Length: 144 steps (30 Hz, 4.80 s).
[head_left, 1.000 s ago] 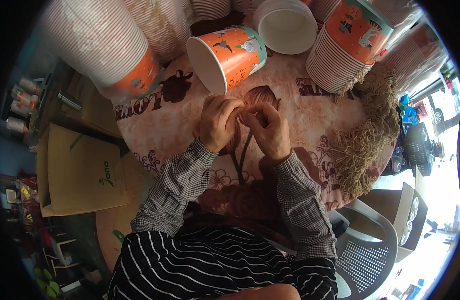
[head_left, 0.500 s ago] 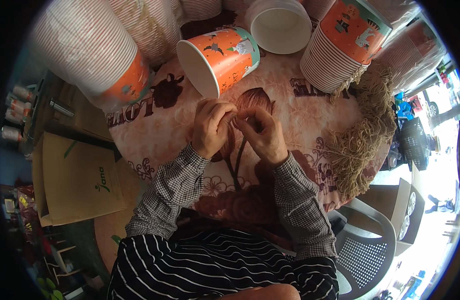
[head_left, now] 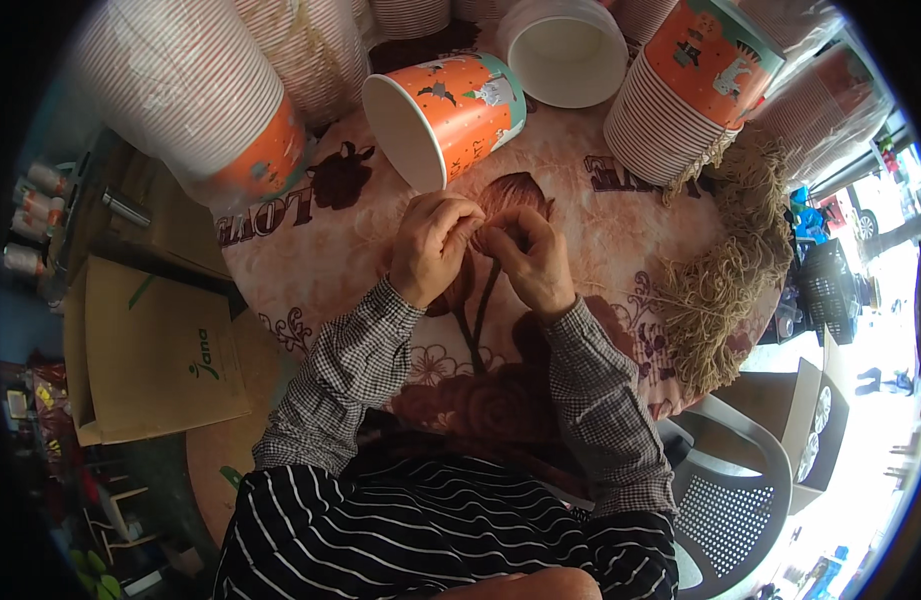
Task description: Tie a thin brown string through the pre-punched holes of a small paper bucket.
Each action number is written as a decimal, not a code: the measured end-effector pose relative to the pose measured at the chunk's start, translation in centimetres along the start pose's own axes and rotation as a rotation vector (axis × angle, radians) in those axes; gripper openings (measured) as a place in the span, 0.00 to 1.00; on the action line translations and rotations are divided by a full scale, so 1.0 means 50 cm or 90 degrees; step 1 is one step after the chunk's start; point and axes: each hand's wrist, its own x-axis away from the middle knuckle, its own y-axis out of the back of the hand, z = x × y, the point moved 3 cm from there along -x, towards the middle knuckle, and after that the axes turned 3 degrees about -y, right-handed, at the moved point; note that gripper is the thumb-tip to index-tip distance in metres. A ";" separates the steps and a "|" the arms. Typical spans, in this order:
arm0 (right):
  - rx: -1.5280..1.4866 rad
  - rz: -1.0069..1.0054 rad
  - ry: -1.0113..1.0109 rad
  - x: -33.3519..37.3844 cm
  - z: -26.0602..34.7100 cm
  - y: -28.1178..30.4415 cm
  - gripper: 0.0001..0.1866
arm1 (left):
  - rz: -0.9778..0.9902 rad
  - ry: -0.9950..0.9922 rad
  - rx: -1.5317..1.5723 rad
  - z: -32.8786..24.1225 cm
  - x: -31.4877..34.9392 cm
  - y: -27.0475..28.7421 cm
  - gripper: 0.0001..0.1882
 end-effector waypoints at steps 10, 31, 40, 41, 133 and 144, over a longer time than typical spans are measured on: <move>-0.223 -0.099 -0.071 -0.018 -0.007 0.068 0.05 | -0.226 0.349 0.446 0.048 -0.103 0.002 0.21; -0.443 -0.081 0.054 -0.046 -0.015 0.120 0.03 | 0.074 0.363 0.523 0.019 0.026 -0.050 0.12; -0.449 -0.063 0.054 -0.046 -0.011 0.112 0.04 | -0.094 0.368 0.606 0.021 0.007 -0.020 0.12; -0.449 -0.064 0.054 -0.046 -0.013 0.113 0.04 | -0.096 0.371 0.622 0.023 0.008 -0.023 0.13; 0.100 0.051 0.214 -0.001 0.028 0.015 0.05 | -0.049 0.396 0.567 0.051 0.017 -0.020 0.14; -0.200 0.002 0.011 -0.011 -0.003 0.018 0.04 | -0.001 0.338 0.473 0.031 0.009 -0.026 0.15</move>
